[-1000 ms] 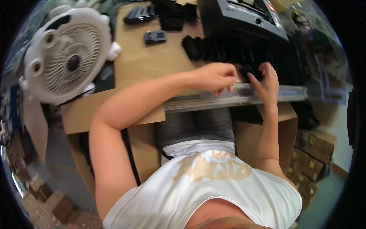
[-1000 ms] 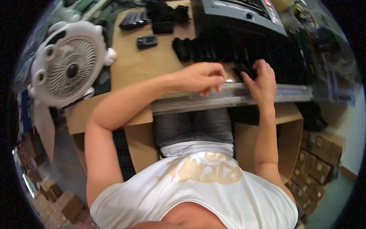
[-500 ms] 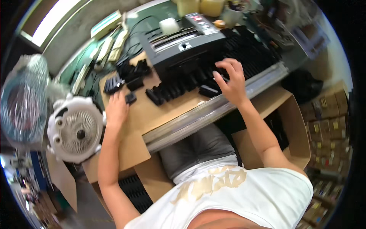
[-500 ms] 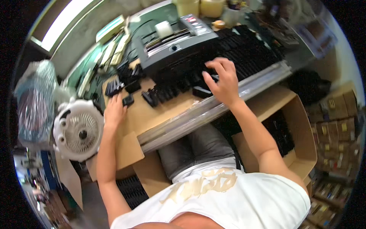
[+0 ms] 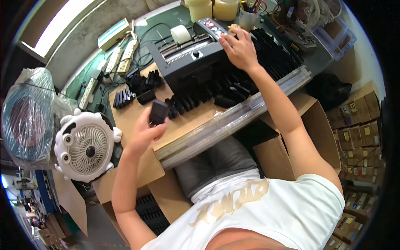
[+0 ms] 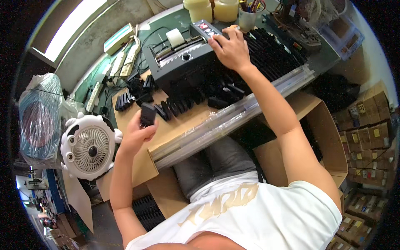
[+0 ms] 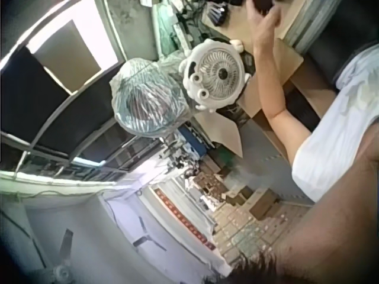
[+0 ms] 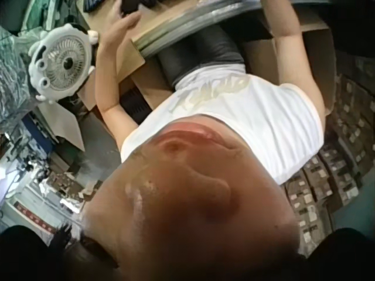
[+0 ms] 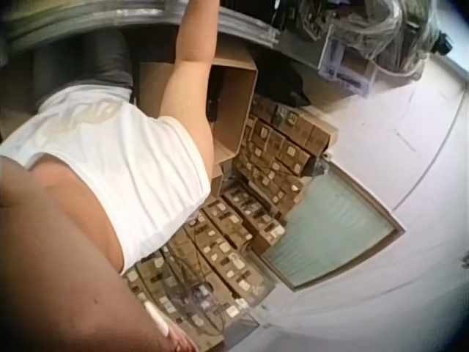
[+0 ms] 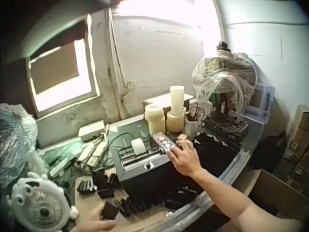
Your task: Assemble small black plastic electronic component housings and place them in a tray.
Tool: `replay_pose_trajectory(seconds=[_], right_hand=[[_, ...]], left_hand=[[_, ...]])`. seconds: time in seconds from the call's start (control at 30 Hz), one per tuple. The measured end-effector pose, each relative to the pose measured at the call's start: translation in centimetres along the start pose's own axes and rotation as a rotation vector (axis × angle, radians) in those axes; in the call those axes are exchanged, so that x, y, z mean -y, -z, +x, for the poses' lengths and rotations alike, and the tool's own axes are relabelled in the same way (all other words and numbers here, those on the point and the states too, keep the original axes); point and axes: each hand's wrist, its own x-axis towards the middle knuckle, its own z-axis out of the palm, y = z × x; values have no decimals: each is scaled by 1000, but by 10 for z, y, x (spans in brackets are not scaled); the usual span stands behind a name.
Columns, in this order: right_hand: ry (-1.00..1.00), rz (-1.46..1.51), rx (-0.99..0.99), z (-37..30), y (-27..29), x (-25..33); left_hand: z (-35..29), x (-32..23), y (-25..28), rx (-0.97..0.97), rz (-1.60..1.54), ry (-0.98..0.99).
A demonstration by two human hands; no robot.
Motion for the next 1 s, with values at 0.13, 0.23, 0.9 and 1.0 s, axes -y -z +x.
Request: replay_pose_trajectory(seconds=[0.13,0.23,0.9,1.0], right_hand=[[-3,72,-162,-28,11,16],[-360,494,-50,-53,14,34],[-645,1492,304,-111,39,132],[-543,1360,306,-121,34,141]], left_hand=[[25,12,-49,178,-483,-64],[45,18,-73,245,-705,68],[60,44,-72,384,-637,132],[64,46,-69,431,-659,146]])
